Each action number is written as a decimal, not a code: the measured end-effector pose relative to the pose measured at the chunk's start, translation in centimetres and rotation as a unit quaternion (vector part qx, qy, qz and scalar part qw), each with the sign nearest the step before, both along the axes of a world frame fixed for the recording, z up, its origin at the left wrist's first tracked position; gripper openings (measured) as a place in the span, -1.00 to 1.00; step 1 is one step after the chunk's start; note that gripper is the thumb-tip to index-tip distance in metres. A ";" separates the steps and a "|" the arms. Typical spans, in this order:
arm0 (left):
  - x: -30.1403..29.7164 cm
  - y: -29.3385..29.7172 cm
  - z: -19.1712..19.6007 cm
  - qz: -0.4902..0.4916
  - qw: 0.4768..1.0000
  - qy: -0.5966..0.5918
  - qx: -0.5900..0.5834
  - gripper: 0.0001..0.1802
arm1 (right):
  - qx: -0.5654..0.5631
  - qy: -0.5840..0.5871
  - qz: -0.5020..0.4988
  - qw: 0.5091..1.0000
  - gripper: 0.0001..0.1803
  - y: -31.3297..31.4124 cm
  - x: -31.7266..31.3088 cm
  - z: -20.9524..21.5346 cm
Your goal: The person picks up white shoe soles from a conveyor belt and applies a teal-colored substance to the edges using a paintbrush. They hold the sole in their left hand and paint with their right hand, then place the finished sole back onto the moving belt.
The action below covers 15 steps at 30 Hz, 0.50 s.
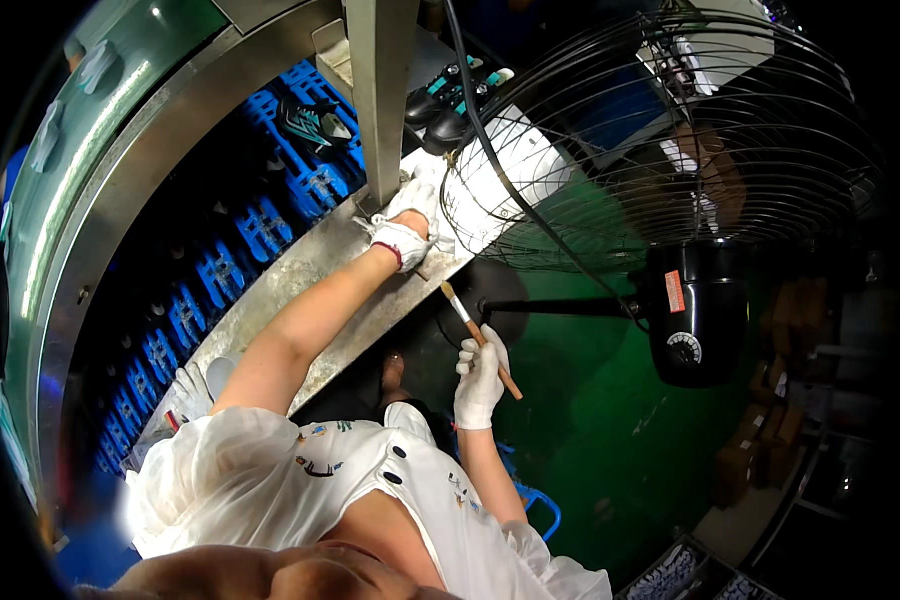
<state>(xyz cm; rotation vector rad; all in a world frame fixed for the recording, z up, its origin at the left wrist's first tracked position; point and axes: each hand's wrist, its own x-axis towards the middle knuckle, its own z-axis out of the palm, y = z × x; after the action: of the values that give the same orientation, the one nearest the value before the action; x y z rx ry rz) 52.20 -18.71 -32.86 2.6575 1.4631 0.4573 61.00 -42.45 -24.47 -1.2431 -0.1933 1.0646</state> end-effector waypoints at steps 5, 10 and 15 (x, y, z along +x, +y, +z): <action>-2.7 -1.4 3.3 -0.016 0.943 -0.328 0.045 -0.72 | 0.025 0.000 0.025 0.999 -0.53 0.3 -0.2 1.5; -8.9 -7.6 9.2 0.088 0.813 -0.556 -0.150 -0.81 | 0.147 -0.167 0.100 0.970 -0.58 2.2 -1.7 4.3; -14.3 -11.5 14.4 0.103 0.649 -0.722 -0.216 -0.84 | 0.318 -0.184 0.144 0.919 -0.65 4.3 -3.8 6.5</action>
<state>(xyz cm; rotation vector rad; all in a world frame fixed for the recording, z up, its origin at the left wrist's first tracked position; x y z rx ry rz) 37.85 -30.24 -18.45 0.9434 0.9608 1.4811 57.17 -38.20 -17.99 -0.8145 -0.9619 0.8949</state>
